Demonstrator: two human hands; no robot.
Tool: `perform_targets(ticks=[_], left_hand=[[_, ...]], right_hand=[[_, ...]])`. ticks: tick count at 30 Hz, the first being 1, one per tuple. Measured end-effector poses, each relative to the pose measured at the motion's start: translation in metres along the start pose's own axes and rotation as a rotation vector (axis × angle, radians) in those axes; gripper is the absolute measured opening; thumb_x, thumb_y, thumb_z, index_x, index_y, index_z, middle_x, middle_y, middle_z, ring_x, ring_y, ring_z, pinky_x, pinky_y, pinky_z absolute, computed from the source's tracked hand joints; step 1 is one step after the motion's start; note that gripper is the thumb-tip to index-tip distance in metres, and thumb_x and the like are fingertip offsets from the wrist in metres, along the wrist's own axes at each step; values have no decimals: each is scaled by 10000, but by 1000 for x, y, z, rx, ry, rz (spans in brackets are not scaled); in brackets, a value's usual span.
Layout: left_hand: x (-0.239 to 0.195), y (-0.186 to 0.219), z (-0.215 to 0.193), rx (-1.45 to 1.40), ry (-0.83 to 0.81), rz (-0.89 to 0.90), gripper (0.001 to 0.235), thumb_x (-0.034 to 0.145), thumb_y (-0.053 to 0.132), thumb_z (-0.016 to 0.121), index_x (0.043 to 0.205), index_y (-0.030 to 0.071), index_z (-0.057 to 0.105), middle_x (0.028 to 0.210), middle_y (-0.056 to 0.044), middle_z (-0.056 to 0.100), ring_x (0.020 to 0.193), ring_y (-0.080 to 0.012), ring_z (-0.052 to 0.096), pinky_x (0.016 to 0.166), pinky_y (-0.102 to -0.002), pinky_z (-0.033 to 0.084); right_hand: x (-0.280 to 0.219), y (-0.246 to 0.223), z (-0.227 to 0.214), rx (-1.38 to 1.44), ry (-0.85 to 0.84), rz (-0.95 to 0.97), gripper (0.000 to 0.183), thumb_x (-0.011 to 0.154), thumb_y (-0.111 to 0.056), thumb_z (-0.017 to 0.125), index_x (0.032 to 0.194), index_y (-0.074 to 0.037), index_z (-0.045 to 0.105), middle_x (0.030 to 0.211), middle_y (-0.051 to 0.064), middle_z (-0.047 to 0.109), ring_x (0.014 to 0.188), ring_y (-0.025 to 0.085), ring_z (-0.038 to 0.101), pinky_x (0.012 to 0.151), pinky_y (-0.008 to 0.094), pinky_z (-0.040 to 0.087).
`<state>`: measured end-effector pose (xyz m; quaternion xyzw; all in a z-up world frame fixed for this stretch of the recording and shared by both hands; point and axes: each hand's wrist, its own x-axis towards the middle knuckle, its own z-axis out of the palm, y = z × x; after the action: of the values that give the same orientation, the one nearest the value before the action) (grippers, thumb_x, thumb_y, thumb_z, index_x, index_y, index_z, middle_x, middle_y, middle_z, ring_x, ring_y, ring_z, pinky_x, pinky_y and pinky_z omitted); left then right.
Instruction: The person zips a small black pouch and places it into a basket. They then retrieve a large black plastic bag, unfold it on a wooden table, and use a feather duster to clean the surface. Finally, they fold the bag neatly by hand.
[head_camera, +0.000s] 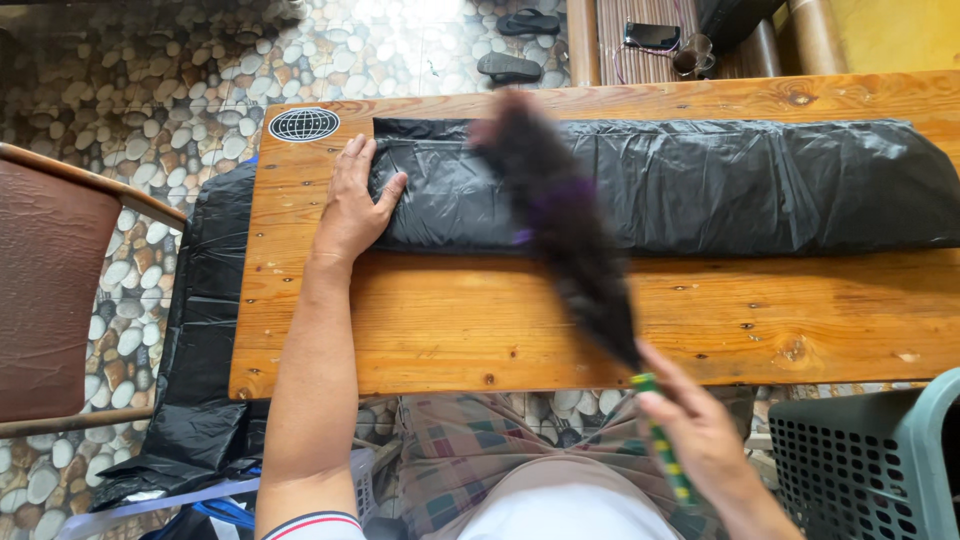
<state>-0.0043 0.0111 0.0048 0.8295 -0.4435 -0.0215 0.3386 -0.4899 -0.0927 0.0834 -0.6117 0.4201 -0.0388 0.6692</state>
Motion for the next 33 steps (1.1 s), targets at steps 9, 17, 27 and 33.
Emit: perform_targets(ticks=[9, 17, 27, 33], left_hand=[[1, -3, 3, 25, 19, -20, 673, 1033, 439, 600, 1520, -3, 455, 1621, -232, 348, 1527, -357, 275, 1247, -465, 215], [1, -1, 2, -57, 56, -11, 646, 1046, 466, 557, 1477, -13, 510, 1558, -229, 445, 1466, -352, 384, 1216, -439, 277], [1, -5, 2, 34, 57, 69, 616, 1034, 367, 658, 1440, -81, 538, 1532, -263, 465, 1456, -377, 388, 1222, -454, 273], [2, 1, 1, 35, 71, 74, 590, 1037, 343, 671, 1427, -86, 558, 1514, -272, 477, 1433, -384, 412, 1203, -459, 298]], right_hand=[[-12, 51, -131, 152, 702, -336, 653, 1167, -85, 440, 1788, -73, 240, 824, 173, 456, 561, 224, 408, 473, 314, 356], [-19, 47, -46, -165, 450, -50, 695, 914, -122, 649, 1589, -243, 539, 1241, 9, 734, 795, 145, 627, 763, 270, 498], [-14, -10, -172, -845, 702, 228, 630, 1051, -396, 559, 1678, -351, 511, 789, 241, 675, 659, 375, 613, 687, 449, 474], [114, 192, -493, -831, 904, -425, 553, 1031, -56, 632, 1543, 109, 500, 1385, 303, 528, 1159, 398, 525, 996, 439, 388]])
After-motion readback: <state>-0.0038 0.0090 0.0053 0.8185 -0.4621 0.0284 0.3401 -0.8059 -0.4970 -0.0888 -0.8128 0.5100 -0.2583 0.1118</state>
